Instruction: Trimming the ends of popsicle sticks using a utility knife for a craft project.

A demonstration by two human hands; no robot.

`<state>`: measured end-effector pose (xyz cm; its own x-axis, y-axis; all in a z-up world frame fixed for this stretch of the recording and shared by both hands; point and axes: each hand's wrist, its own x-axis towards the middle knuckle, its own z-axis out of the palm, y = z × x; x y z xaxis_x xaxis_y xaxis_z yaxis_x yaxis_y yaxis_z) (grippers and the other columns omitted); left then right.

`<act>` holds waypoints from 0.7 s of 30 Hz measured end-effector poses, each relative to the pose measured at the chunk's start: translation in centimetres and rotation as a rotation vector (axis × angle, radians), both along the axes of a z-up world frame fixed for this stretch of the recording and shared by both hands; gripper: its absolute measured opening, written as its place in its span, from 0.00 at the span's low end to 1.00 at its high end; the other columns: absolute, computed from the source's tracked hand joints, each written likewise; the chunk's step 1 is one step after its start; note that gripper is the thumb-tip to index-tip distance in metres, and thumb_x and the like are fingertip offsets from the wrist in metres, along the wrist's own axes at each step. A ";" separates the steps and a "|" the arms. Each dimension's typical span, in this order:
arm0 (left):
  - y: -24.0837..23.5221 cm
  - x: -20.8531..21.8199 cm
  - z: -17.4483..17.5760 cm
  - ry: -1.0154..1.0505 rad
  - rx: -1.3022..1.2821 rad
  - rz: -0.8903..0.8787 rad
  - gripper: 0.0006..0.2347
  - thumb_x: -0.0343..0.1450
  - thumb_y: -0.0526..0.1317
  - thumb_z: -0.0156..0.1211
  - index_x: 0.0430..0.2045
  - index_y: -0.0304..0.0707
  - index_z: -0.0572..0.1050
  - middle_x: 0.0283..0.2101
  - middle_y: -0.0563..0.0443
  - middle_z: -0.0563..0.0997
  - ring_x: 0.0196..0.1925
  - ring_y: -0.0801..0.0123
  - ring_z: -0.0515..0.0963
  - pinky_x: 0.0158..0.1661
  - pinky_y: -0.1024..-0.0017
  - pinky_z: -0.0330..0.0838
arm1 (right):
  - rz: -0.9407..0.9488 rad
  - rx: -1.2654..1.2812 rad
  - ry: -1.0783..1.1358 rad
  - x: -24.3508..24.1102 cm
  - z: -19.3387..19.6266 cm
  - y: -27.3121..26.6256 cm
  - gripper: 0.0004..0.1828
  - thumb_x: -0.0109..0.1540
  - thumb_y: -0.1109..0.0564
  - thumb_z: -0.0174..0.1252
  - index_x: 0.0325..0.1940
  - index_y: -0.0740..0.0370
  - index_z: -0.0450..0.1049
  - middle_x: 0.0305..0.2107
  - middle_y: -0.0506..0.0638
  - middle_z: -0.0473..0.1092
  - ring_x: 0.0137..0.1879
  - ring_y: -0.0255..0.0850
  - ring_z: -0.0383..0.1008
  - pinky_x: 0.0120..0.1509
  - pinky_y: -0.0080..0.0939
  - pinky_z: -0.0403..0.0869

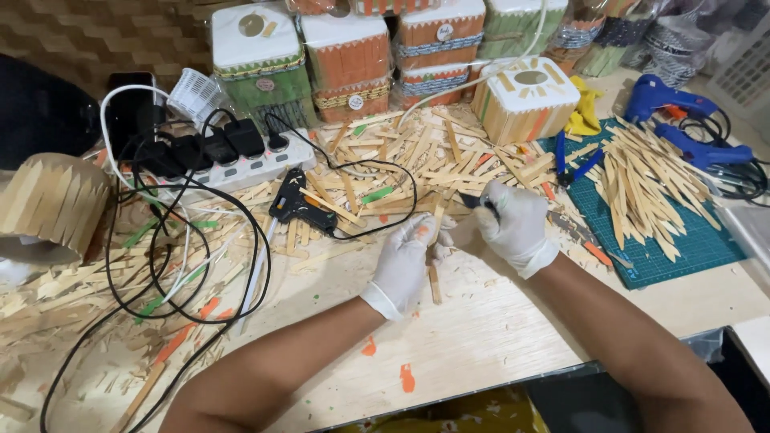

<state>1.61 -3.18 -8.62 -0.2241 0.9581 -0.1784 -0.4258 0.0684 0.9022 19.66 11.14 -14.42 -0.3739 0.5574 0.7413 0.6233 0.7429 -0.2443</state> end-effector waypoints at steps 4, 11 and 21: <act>0.1 0.0 -0.8 -0.084 -0.054 0.047 0.06 0.74 0.38 0.57 0.34 0.37 0.80 0.28 0.44 0.82 0.22 0.72 0.78 0.23 0.79 0.76 | 0.075 -0.063 -0.086 -0.3 -0.1 -1.6 0.33 0.64 0.19 0.39 0.30 0.46 0.65 0.16 0.46 0.63 0.28 0.50 0.74 0.34 0.45 0.73; 0.5 0.5 -1.6 -0.196 -0.063 0.027 0.06 0.70 0.33 0.65 0.36 0.30 0.81 0.30 0.38 0.83 0.25 0.67 0.80 0.24 0.71 0.80 | 0.127 -0.102 -0.130 -0.3 0.5 -2.1 0.33 0.65 0.20 0.41 0.31 0.48 0.64 0.19 0.48 0.62 0.30 0.52 0.73 0.35 0.49 0.73; -0.4 0.5 -0.1 -0.178 -0.083 -0.001 0.04 0.70 0.33 0.64 0.35 0.34 0.81 0.30 0.44 0.83 0.25 0.72 0.79 0.24 0.77 0.78 | 0.146 -0.075 -0.152 -0.2 0.5 -2.0 0.31 0.66 0.21 0.42 0.32 0.48 0.64 0.19 0.48 0.62 0.29 0.51 0.72 0.35 0.48 0.72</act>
<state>2.09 -3.57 -8.75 -0.1808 0.9387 -0.2934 -0.5783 0.1398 0.8038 19.49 9.15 -13.92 -0.5593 0.5405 0.6286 0.5441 0.8114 -0.2135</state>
